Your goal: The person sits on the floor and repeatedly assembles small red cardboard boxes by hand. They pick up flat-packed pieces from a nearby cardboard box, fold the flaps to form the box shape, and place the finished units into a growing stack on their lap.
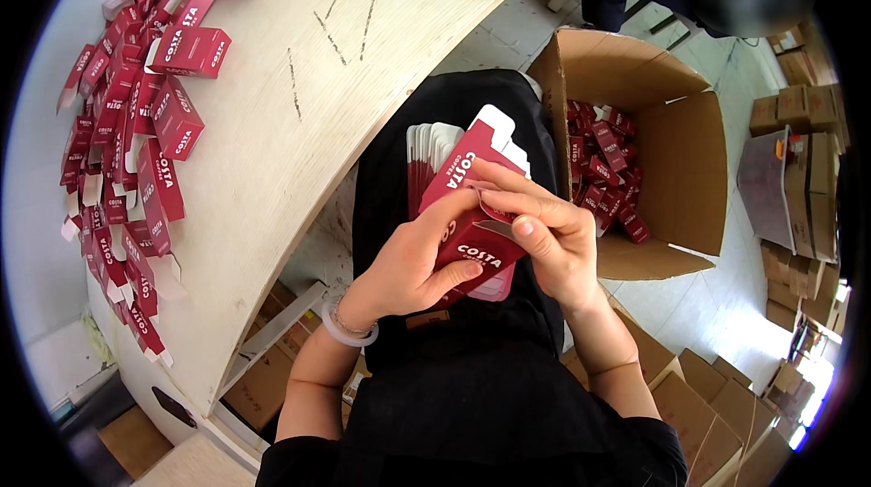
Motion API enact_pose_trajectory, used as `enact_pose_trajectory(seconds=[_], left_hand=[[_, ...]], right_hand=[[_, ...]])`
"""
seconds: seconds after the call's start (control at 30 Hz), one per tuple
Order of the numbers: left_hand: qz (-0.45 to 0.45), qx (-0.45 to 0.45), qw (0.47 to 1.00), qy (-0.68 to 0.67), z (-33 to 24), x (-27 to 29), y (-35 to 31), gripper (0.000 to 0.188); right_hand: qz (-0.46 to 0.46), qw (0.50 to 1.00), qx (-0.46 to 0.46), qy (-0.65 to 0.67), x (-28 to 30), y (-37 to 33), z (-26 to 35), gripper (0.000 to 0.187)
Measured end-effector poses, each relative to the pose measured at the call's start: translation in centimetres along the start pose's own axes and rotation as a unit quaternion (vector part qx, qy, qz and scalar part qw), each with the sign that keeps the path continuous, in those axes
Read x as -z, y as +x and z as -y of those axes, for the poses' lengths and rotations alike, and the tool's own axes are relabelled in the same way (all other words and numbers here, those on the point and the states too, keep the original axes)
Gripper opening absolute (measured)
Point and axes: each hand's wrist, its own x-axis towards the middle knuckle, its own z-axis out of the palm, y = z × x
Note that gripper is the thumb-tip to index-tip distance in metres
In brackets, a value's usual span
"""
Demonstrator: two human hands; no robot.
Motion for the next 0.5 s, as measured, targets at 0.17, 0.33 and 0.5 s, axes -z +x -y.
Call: enact_pose_trajectory(seconds=[0.17, 0.33, 0.5], left_hand=[[-0.005, -0.027, 0.994, -0.110, 2.1, -1.2, -0.9, 0.081], [-0.002, -0.017, 0.987, -0.162, 1.8, -1.3, -0.9, 0.079], [-0.006, -0.005, 0.996, -0.086, 1.4, -1.8, -0.9, 0.074]], right_hand=[[-0.021, 0.999, 0.005, -0.034, -0.3, -0.1, 0.3, 0.027], [-0.050, 0.996, -0.074, -0.022, 0.4, 0.0, 0.7, 0.028], [-0.069, 0.996, 0.029, -0.041, -1.7, 0.7, -0.4, 0.026]])
